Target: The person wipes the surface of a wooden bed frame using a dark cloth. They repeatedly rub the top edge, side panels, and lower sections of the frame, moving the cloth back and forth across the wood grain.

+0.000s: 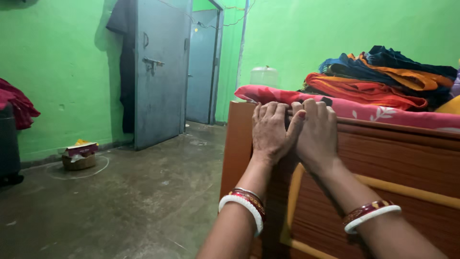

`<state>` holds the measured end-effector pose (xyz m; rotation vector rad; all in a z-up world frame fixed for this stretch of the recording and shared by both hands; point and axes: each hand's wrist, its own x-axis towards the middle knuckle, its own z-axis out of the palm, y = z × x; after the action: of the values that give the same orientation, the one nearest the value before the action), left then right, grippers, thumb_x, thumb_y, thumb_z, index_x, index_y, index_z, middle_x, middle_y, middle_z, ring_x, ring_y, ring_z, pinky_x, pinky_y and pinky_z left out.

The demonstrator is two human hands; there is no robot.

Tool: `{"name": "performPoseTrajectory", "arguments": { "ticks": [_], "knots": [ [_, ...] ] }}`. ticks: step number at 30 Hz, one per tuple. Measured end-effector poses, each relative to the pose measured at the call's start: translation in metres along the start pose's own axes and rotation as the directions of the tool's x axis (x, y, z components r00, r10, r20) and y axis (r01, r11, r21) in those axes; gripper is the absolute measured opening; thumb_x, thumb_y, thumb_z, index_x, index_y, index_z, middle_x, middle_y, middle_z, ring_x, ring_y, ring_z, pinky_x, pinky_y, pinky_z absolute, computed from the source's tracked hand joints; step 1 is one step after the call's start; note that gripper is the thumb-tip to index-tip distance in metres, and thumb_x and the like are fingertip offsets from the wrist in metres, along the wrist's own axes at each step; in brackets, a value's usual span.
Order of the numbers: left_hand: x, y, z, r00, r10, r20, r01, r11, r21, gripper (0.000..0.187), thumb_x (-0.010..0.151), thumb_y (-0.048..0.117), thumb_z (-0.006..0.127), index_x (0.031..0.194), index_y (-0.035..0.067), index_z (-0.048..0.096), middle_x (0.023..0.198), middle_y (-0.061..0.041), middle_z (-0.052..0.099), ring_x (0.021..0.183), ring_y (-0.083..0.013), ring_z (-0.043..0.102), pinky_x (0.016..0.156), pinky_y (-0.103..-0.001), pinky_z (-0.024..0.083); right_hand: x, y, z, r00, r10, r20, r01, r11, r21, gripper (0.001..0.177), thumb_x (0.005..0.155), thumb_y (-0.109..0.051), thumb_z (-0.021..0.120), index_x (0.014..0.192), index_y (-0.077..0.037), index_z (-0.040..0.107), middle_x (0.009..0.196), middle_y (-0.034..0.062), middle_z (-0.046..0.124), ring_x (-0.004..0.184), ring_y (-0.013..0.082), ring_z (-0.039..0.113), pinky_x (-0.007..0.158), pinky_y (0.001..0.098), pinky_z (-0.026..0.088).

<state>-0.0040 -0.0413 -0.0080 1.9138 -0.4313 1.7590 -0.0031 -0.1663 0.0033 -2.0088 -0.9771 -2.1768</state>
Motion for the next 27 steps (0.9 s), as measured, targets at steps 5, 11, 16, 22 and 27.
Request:
{"name": "performPoseTrajectory", "arguments": {
  "ticks": [5, 11, 16, 22, 27],
  "knots": [
    [0.005, 0.01, 0.003, 0.999, -0.001, 0.036, -0.004, 0.988, 0.152, 0.07, 0.098, 0.067, 0.048, 0.117, 0.002, 0.067, 0.126, -0.018, 0.065, 0.13, -0.0344, 0.055, 0.122, -0.056, 0.025, -0.006, 0.023, -0.016, 0.999, 0.023, 0.041, -0.024, 1.0, 0.02, 0.024, 0.099, -0.02, 0.055, 0.118, -0.009, 0.064, 0.107, 0.0106, 0.055, 0.104, 0.0313, 0.055, 0.091, 0.0493, 0.042],
    [-0.016, 0.067, 0.039, 0.965, 0.26, 0.036, -0.262, 0.963, 0.057, 0.081, 0.097, 0.071, 0.045, 0.137, 0.003, 0.062, 0.135, -0.019, 0.063, 0.135, -0.0346, 0.055, 0.124, -0.057, 0.027, -0.029, 0.065, -0.059, 0.992, 0.077, 0.104, -0.064, 0.99, -0.122, 0.023, 0.1, -0.027, 0.058, 0.116, -0.012, 0.063, 0.109, 0.0101, 0.056, 0.108, 0.0311, 0.055, 0.094, 0.0492, 0.042],
    [-0.023, 0.116, 0.071, 0.965, 0.259, 0.031, -0.26, 0.965, 0.022, 0.077, 0.095, 0.07, 0.046, 0.136, 0.008, 0.063, 0.129, -0.016, 0.066, 0.132, -0.0329, 0.057, 0.125, -0.053, 0.032, -0.067, 0.125, -0.095, 0.99, 0.062, 0.13, -0.044, 0.99, -0.137, 0.027, 0.101, -0.029, 0.056, 0.122, -0.012, 0.061, 0.116, 0.0099, 0.057, 0.113, 0.0321, 0.055, 0.101, 0.0523, 0.038],
    [-0.026, 0.131, 0.079, 0.985, 0.173, -0.008, -0.173, 0.983, 0.058, 0.067, 0.096, 0.067, 0.053, 0.134, 0.013, 0.067, 0.126, -0.012, 0.066, 0.125, -0.0312, 0.057, 0.124, -0.048, 0.033, -0.132, 0.215, -0.12, 0.976, 0.154, 0.156, -0.114, 0.964, -0.238, 0.019, 0.113, -0.023, 0.057, 0.126, -0.009, 0.057, 0.119, 0.0116, 0.054, 0.114, 0.0307, 0.052, 0.102, 0.0463, 0.038],
    [-0.026, 0.129, 0.07, 0.983, 0.182, 0.02, -0.182, 0.983, -0.012, 0.072, 0.091, 0.068, 0.054, 0.136, 0.011, 0.065, 0.128, -0.013, 0.065, 0.131, -0.0317, 0.055, 0.126, -0.049, 0.03, -0.14, 0.215, -0.133, 0.971, 0.237, -0.01, -0.236, 0.969, 0.069, 0.027, 0.113, -0.009, 0.051, 0.138, 0.002, 0.051, 0.136, 0.0251, 0.05, 0.125, 0.0393, 0.046, 0.111, 0.0522, 0.038]
  ]
}}
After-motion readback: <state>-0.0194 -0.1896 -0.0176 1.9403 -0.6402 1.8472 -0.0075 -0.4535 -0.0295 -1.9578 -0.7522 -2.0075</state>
